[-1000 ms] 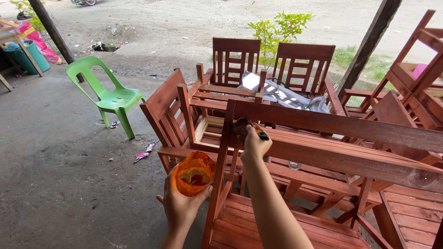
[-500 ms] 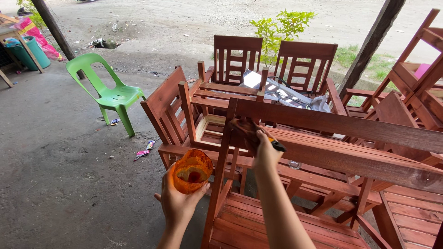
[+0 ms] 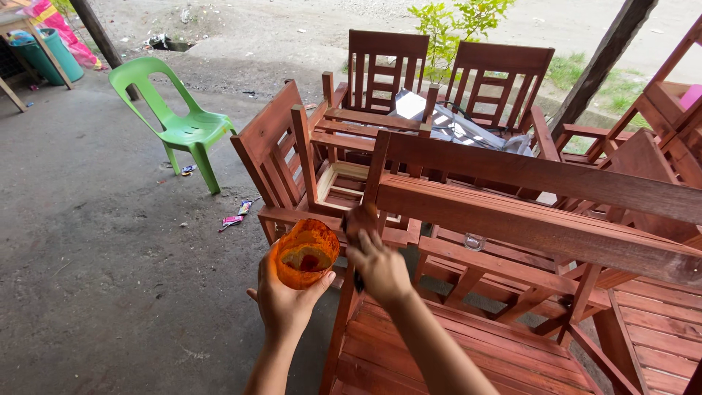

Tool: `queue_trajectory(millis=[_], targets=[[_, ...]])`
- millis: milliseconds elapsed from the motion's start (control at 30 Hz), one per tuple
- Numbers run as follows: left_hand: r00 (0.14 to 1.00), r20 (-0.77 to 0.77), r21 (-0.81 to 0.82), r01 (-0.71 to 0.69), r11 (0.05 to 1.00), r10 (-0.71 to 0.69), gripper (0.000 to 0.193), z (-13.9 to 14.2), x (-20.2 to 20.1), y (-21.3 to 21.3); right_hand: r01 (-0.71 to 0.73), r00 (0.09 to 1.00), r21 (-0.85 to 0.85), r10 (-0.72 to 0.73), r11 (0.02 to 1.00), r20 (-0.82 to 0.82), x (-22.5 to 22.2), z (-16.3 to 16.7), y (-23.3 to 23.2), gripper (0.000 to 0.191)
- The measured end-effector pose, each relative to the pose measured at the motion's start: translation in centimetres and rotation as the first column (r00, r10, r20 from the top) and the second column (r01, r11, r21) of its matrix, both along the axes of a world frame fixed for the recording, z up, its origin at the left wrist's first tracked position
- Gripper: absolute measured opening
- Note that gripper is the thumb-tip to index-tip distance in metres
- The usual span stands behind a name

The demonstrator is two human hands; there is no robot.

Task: The person applies reddish-brown stain to a wooden chair using a brush and a small container. They repeatedly dip the brush into the container and brush the stain onto the chair's seat and frame, then briefly lift and reposition the chair before continuing to apply stain.

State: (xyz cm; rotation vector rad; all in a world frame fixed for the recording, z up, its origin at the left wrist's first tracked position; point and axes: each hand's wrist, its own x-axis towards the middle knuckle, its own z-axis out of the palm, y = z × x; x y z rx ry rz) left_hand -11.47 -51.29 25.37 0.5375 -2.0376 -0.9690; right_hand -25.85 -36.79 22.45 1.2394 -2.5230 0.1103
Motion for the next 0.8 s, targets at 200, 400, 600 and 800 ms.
queue_trajectory(millis=[200, 400, 600, 800], targets=[[0.999, 0.037, -0.017, -0.006, 1.000, 0.006, 0.100, -0.9, -0.2, -0.8, -0.196, 0.965, 0.242, 0.144, 0.950, 0.218, 8.8, -9.9, 1.0, 0.037], [0.991, -0.088, 0.014, 0.104, 0.994, -0.103, 0.096, -0.9, 0.3, 0.0, -0.162, 0.733, -0.204, 0.256, 0.965, 0.631, 11.1, -9.6, 0.8, 0.028], [0.991, -0.088, 0.020, 0.104, 0.994, -0.102, 0.094, -0.5, 1.4, -0.4, 0.024, 0.895, -0.429, 0.172, 0.903, 0.412, -0.3, 1.3, 2.2, 0.022], [0.989, -0.097, 0.009, 0.111, 0.994, -0.109, 0.092, -0.8, 1.8, -0.5, -0.050, 0.996, -0.298, 0.024, 0.953, -0.090, -3.3, 5.9, 1.0, 0.038]])
